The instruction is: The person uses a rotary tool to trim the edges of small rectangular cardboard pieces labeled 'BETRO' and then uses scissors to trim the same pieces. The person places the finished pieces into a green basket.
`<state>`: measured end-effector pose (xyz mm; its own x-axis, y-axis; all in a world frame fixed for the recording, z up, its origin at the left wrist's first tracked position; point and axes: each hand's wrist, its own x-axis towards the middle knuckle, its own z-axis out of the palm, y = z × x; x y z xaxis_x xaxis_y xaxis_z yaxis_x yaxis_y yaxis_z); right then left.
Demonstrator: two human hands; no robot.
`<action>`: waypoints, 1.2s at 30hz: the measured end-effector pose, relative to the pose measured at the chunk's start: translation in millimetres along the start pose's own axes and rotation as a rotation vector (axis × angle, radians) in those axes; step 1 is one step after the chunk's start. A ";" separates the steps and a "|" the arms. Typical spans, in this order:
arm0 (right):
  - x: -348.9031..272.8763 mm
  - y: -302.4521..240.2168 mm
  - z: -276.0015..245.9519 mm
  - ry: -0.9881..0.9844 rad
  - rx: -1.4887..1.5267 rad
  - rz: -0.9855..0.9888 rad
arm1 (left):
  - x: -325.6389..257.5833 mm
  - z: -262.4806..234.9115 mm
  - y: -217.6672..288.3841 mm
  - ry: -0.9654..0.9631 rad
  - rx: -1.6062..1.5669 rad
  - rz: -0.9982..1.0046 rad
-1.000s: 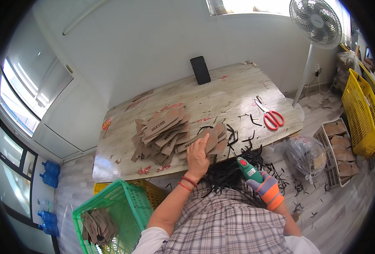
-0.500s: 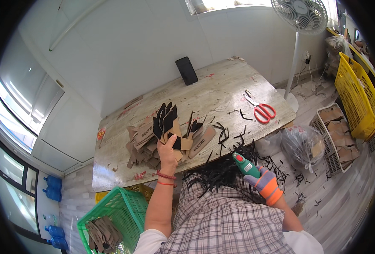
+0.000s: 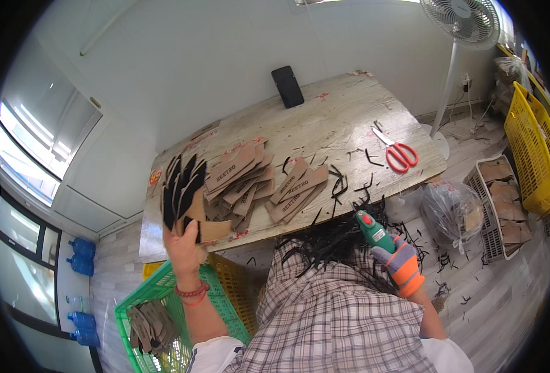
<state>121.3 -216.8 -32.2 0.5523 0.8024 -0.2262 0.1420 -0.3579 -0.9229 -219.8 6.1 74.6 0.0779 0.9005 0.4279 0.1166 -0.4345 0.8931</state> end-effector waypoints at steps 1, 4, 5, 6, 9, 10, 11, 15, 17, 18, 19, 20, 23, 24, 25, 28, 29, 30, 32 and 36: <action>0.1 1.1 -0.9 -0.004 0.031 0.014 | -8.7 -23.9 5.9 0.100 0.050 -0.003; 4.1 19.8 2.8 0.008 0.139 0.003 | -42.4 -104.0 15.2 0.320 0.682 0.053; 5.5 22.0 3.8 0.012 0.107 0.008 | -58.4 -128.3 6.6 0.393 0.858 0.005; 6.8 26.7 4.7 -0.004 0.149 0.017 | -76.8 -148.9 -4.2 0.390 1.029 -0.088; 8.8 31.8 6.4 -0.040 0.191 0.038 | -140.8 -189.2 -57.7 0.318 1.428 -0.520; 9.0 31.2 7.3 -0.049 0.190 0.043 | -165.6 -191.7 -82.1 0.248 1.488 -0.758; 8.7 28.7 6.9 -0.052 0.172 0.038 | -195.9 -196.0 -109.7 0.111 1.481 -0.864; 9.5 23.6 4.0 -0.029 0.105 0.017 | -242.9 -194.2 -156.0 -0.399 1.287 -1.199; 10.3 26.6 4.3 -0.006 0.043 -0.020 | -232.6 -188.2 -149.1 -0.489 1.242 -1.169; 12.3 30.8 5.6 0.012 0.002 -0.053 | -227.0 -191.3 -147.4 -0.551 1.216 -1.141; 12.6 32.9 4.9 0.032 -0.040 -0.085 | -224.0 -200.4 -144.3 -0.623 1.177 -1.093; 8.5 23.0 5.2 0.007 0.028 0.001 | -220.6 -211.4 -144.6 -0.718 1.114 -1.014; 5.9 17.2 1.1 0.012 -0.051 -0.050 | -174.8 -201.4 -105.3 -0.522 1.308 -0.764; 6.2 20.0 -1.7 0.031 -0.052 -0.032 | -148.6 -181.8 -80.5 -0.327 1.412 -0.655; 6.5 22.7 -2.1 0.034 -0.056 -0.019 | -127.3 -156.1 -69.2 -0.173 1.225 -0.411; 6.5 26.6 1.5 0.034 -0.028 -0.021 | -71.1 -36.7 -35.3 -0.151 0.807 0.020; 7.3 25.7 1.4 0.036 -0.009 -0.032 | -59.4 2.5 -42.9 -0.214 0.704 0.160; 4.4 13.3 0.0 0.005 0.032 0.039 | -48.2 42.8 -44.0 -0.296 0.699 0.238; 3.1 13.6 -2.2 0.031 -0.009 0.041 | -25.6 107.4 -83.7 -0.448 0.749 0.380; 0.8 13.8 -7.3 0.035 0.094 0.062 | 0.3 168.1 -139.2 -0.607 0.986 0.303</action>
<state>129.6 -224.6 -42.9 0.5865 0.7623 -0.2738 0.0299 -0.3581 -0.9332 -69.6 63.6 -72.9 0.6570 0.7180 0.2299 0.7015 -0.6939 0.1625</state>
